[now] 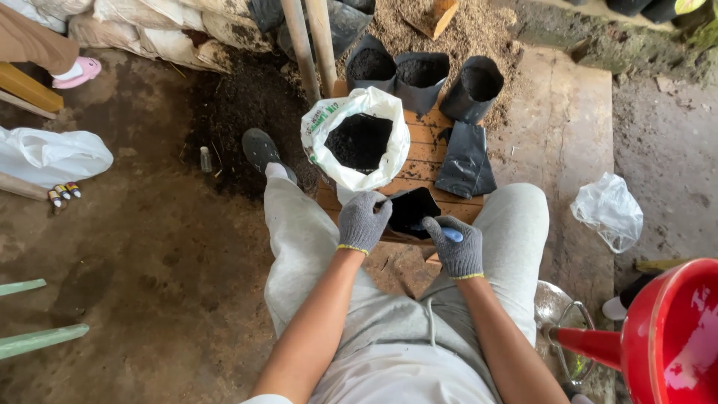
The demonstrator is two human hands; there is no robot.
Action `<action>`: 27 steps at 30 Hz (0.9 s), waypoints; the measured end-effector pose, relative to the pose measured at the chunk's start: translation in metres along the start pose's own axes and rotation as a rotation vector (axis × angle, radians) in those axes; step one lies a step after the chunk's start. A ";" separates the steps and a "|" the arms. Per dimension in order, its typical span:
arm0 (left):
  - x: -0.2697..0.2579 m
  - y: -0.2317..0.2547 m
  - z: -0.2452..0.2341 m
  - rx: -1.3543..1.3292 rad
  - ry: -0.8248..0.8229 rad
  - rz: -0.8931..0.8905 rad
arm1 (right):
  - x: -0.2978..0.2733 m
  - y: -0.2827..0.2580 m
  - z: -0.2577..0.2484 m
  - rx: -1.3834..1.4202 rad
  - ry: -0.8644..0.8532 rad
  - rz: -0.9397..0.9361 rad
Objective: Filling small black plastic nursery bags with soil using a blue hand trowel.
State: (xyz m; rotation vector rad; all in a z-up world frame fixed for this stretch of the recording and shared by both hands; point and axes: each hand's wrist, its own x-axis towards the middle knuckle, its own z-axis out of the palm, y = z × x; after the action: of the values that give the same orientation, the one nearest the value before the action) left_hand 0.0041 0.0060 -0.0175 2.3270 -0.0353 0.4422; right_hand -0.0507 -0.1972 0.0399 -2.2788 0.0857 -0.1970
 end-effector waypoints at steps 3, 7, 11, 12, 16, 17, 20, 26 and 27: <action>0.000 -0.002 0.003 -0.018 0.009 0.004 | 0.002 0.001 -0.001 0.022 0.014 0.000; 0.000 -0.004 0.006 -0.008 -0.002 -0.020 | -0.004 -0.008 -0.004 0.225 0.104 0.144; 0.002 -0.005 0.004 0.016 -0.029 -0.054 | 0.001 -0.007 -0.014 0.559 0.262 0.355; 0.002 -0.003 0.005 0.016 -0.023 -0.055 | 0.004 -0.008 -0.016 0.559 0.259 0.350; -0.001 -0.003 0.003 0.020 -0.022 -0.029 | 0.020 -0.026 -0.023 0.964 0.567 0.309; 0.001 -0.003 0.004 0.030 -0.019 -0.005 | 0.026 -0.033 -0.025 1.001 0.563 0.268; 0.002 0.000 0.000 -0.006 -0.019 0.008 | 0.048 -0.067 -0.025 0.791 0.256 0.128; -0.001 -0.016 0.014 0.059 -0.038 -0.011 | 0.088 -0.085 0.023 0.570 -0.067 -0.041; -0.001 -0.016 0.012 0.063 -0.035 -0.013 | 0.097 -0.082 0.030 0.573 -0.070 -0.044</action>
State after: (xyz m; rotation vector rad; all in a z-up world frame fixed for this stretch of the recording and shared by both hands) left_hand 0.0093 0.0089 -0.0368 2.3952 -0.0239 0.4019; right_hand 0.0499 -0.1331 0.0937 -1.7144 -0.0533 -0.1416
